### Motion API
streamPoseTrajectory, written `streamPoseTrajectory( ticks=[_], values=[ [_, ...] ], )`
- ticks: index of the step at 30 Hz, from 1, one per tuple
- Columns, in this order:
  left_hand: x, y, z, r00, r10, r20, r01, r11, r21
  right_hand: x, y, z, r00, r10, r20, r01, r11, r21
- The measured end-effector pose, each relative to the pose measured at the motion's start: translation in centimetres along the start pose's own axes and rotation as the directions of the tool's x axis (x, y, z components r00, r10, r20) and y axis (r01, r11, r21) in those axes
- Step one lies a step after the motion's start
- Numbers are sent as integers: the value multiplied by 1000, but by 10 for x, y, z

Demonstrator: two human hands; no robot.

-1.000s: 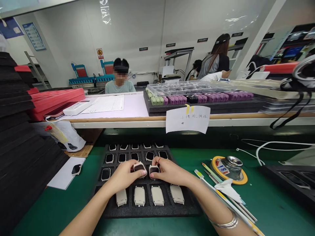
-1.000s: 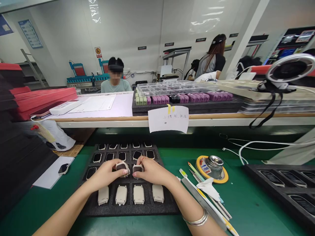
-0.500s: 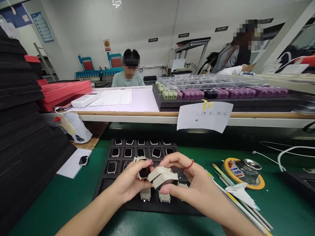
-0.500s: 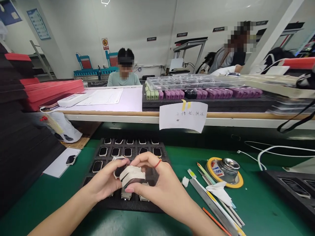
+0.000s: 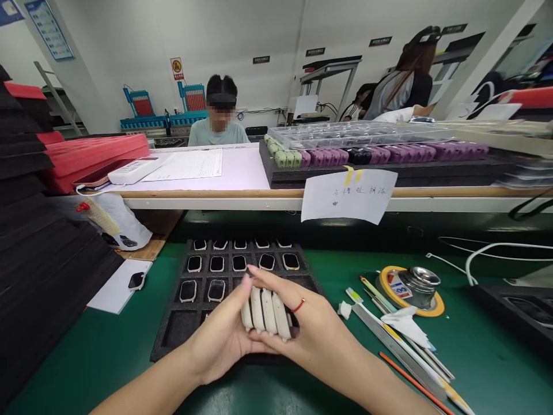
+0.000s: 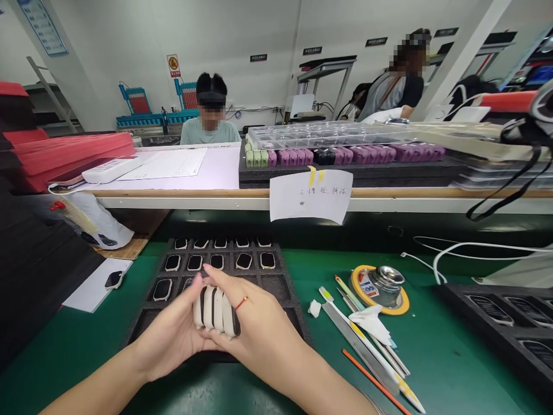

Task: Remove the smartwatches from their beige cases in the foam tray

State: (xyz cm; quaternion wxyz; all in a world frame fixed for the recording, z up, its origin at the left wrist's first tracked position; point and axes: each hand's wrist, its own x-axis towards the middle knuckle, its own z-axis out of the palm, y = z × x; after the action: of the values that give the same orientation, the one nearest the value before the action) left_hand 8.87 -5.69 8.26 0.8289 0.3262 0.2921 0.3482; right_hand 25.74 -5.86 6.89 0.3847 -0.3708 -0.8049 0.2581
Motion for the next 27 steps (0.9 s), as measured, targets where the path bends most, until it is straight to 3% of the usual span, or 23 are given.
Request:
streamPoseTrajectory(
  ticks=[3,10,18,23,27],
  values=[
    [-9,7,2,993,-26,117,30,999,-31,3,0,-1,993,-99,-66,104,992,71],
    [-12,8,4,999,33,-17,-31,993,111,4,-5,3,986,-132,-104,151,965,213],
    [-8,5,1,998,63,-13,-60,984,171,3,-7,5,977,-160,-141,188,959,213],
    [-2,-4,-6,986,168,-17,-149,910,386,2,-4,9,971,-187,-147,211,963,167],
    [-5,-2,1,992,124,-15,-104,884,456,1,-3,8,979,-167,-114,192,945,267]
  ],
)
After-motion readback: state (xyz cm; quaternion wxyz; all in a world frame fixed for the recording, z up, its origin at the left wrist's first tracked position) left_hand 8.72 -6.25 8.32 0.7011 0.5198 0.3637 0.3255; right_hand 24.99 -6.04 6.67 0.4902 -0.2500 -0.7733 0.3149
